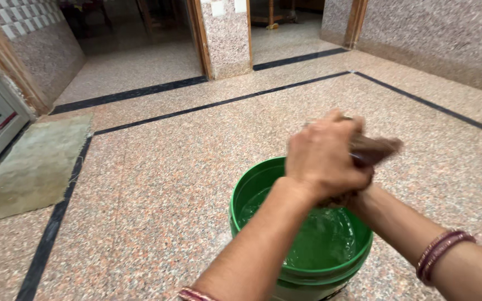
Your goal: The person wets a cloth in a green bucket, wrings it out, and then uses it to wipe the tiled floor in a bedroom. The person moves the cloth across the floor surface in a repetitive wiping motion.
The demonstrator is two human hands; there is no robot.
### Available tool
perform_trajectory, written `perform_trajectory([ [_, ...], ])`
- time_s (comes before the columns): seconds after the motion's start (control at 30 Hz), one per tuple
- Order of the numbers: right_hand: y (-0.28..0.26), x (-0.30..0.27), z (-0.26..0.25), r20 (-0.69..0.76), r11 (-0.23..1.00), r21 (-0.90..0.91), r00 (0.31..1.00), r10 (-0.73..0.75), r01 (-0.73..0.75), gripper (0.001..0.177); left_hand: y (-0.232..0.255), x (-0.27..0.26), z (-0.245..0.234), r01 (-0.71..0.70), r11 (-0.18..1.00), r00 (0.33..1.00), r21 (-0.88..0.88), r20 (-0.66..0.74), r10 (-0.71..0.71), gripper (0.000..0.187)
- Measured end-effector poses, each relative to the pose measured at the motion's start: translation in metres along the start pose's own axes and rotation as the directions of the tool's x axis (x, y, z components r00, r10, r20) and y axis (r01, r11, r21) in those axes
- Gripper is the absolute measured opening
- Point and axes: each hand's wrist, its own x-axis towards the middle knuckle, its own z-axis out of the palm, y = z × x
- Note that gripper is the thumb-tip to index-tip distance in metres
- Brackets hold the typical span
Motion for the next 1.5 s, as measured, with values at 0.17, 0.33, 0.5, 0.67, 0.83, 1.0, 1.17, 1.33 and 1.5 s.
perform_trajectory([
  [0.17, -0.004, 0.009, 0.007, 0.082, 1.0, -0.008, 0.997, 0.006, -0.006, 0.039, 0.008, -0.013, -0.001, -0.101, 0.986, 0.983, 0.131, -0.14, 0.12, 0.047],
  [0.33, -0.014, 0.006, 0.032, 0.127, 0.996, -0.06, 0.989, 0.078, -0.071, 0.034, -0.006, -0.051, 0.012, -0.181, 0.974, 0.887, 0.138, -0.405, 0.222, 0.061],
  [0.5, -0.027, -0.002, 0.055, 0.178, 0.973, -0.139, 0.962, 0.208, -0.185, 0.03, -0.006, -0.065, 0.017, -0.334, 0.911, 0.773, 0.242, -0.482, 0.412, 0.06],
  [0.67, -0.044, 0.0, 0.077, 0.228, 0.876, -0.306, 0.864, 0.448, -0.374, 0.026, -0.004, -0.067, 0.016, -0.403, 0.856, 0.75, 0.324, -0.419, 0.512, 0.03],
  [0.83, -0.073, 0.026, 0.109, 0.224, 0.67, -0.614, 0.721, 0.656, -0.418, 0.017, -0.001, -0.071, 0.029, -0.479, 0.775, 0.617, 0.411, -0.471, 0.631, 0.012],
  [1.0, -0.072, 0.048, 0.141, 0.105, 0.294, -0.949, 0.77, 0.63, -0.112, 0.015, -0.019, -0.067, 0.043, -0.488, 0.672, 0.555, 0.557, -0.396, 0.732, 0.016],
  [1.17, -0.054, 0.057, 0.158, -0.132, -0.146, -0.986, 0.917, 0.377, -0.082, 0.022, -0.032, -0.052, 0.067, -0.505, 0.698, 0.61, 0.508, -0.363, 0.704, 0.031],
  [1.33, -0.024, 0.069, 0.154, -0.1, -0.391, -0.92, 0.975, 0.196, -0.016, 0.029, -0.045, -0.046, 0.084, -0.462, 0.645, 0.707, 0.609, -0.187, 0.682, 0.035],
  [1.5, 0.008, 0.073, 0.139, 0.027, -0.515, -0.847, 0.979, 0.203, 0.13, 0.03, -0.057, -0.053, 0.102, -0.407, 0.588, 0.735, 0.699, -0.132, 0.665, 0.032],
])
